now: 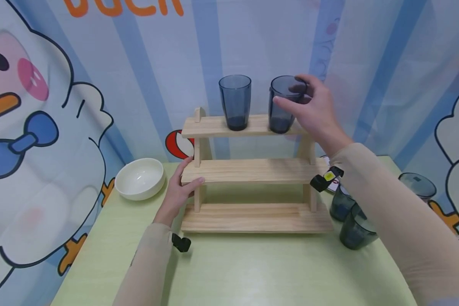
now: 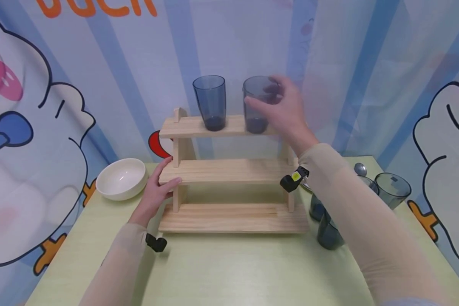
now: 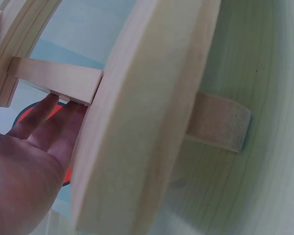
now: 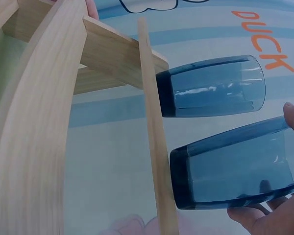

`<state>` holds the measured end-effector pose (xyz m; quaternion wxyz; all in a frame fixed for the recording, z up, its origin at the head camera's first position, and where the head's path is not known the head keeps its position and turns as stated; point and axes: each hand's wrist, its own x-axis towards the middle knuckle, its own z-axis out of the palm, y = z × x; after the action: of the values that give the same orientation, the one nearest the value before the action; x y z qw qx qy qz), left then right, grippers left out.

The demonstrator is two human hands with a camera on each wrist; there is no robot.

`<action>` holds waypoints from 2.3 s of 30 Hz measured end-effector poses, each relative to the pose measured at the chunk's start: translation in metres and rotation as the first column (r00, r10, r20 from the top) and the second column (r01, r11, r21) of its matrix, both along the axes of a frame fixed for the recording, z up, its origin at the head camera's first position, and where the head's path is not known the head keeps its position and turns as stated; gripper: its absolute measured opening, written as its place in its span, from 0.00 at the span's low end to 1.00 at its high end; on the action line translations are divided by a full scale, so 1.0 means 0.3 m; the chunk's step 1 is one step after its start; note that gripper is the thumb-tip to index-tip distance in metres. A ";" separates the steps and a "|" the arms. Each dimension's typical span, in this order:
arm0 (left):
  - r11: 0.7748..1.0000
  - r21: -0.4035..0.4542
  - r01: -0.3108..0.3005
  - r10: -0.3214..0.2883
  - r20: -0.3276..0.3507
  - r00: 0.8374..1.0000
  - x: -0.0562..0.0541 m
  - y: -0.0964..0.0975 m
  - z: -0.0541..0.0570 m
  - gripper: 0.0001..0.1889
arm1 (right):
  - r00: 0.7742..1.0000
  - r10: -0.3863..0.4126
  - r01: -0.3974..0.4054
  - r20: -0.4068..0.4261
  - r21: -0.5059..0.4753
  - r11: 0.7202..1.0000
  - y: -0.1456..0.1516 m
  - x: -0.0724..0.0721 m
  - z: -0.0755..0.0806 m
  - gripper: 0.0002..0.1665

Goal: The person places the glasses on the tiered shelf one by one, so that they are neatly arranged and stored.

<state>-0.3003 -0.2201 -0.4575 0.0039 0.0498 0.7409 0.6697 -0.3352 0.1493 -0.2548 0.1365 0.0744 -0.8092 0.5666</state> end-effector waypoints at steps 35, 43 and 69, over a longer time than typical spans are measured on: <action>1.000 -0.014 -0.007 0.008 0.011 1.000 0.002 0.005 0.007 0.40 | 0.998 0.022 -0.021 0.052 -0.029 0.999 -0.036 -0.084 0.000 0.52; 1.000 -0.002 -0.005 0.005 0.010 1.000 0.005 0.005 0.004 0.40 | 0.997 0.015 -0.015 0.071 -0.001 1.000 -0.035 -0.085 -0.002 0.54; 1.000 -0.004 -0.013 0.013 -0.005 1.000 -0.003 0.000 -0.003 0.37 | 0.984 0.138 -0.138 0.109 -0.015 0.990 0.165 0.077 -0.038 0.55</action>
<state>-0.3012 -0.2200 -0.4584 -0.0023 0.0467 0.7425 0.6683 -0.3122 0.1989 -0.2663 0.0525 0.0986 -0.8064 0.5807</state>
